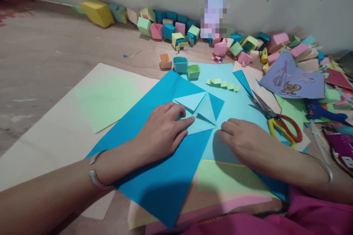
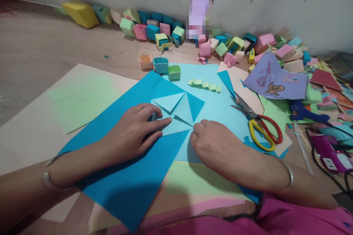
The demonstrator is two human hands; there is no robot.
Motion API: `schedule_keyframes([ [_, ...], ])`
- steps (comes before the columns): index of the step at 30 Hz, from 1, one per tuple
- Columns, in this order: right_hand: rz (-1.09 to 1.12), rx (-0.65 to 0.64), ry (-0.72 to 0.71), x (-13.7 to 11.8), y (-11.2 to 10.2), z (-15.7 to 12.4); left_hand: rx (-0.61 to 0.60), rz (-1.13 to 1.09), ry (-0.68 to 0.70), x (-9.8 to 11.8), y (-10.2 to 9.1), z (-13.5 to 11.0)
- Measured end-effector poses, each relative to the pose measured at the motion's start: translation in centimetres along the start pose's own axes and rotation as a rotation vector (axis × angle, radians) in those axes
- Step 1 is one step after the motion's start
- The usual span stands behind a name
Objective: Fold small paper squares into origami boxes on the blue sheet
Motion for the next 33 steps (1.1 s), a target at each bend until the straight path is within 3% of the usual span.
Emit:
schedule_keyframes([
  [4,0.073,0.125,-0.072,-1.4,-0.4,1.3,0.013,-0.007,0.001,0.0,-0.1,-0.1],
  [9,0.168,0.119,-0.159,-2.8,0.5,2.6,0.015,-0.001,0.005,0.0,0.0,0.0],
  [15,0.278,0.207,-0.206,-2.5,1.2,3.5,0.018,-0.009,0.01,0.1,0.0,0.0],
  [22,0.249,0.254,-0.251,-2.5,1.8,4.2,-0.015,-0.019,0.001,0.0,0.0,-0.1],
  [24,0.317,0.24,-0.227,-2.4,1.5,4.4,-0.009,-0.017,0.001,0.1,0.0,-0.1],
  [29,0.608,0.123,0.005,-1.1,1.9,4.5,0.011,-0.016,0.007,0.1,-0.1,0.0],
  [33,0.606,0.135,-0.038,-1.5,2.0,4.2,0.013,-0.009,0.006,0.0,-0.1,-0.2],
])
Point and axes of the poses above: each hand's wrist, its own z-axis towards the middle knuckle, its own y-axis out of the palm, x = y × z, the point moved 7 cm from there along z, towards the middle knuckle, and after that the axes turned 4 degrees about -z, right-handed, at the moved point
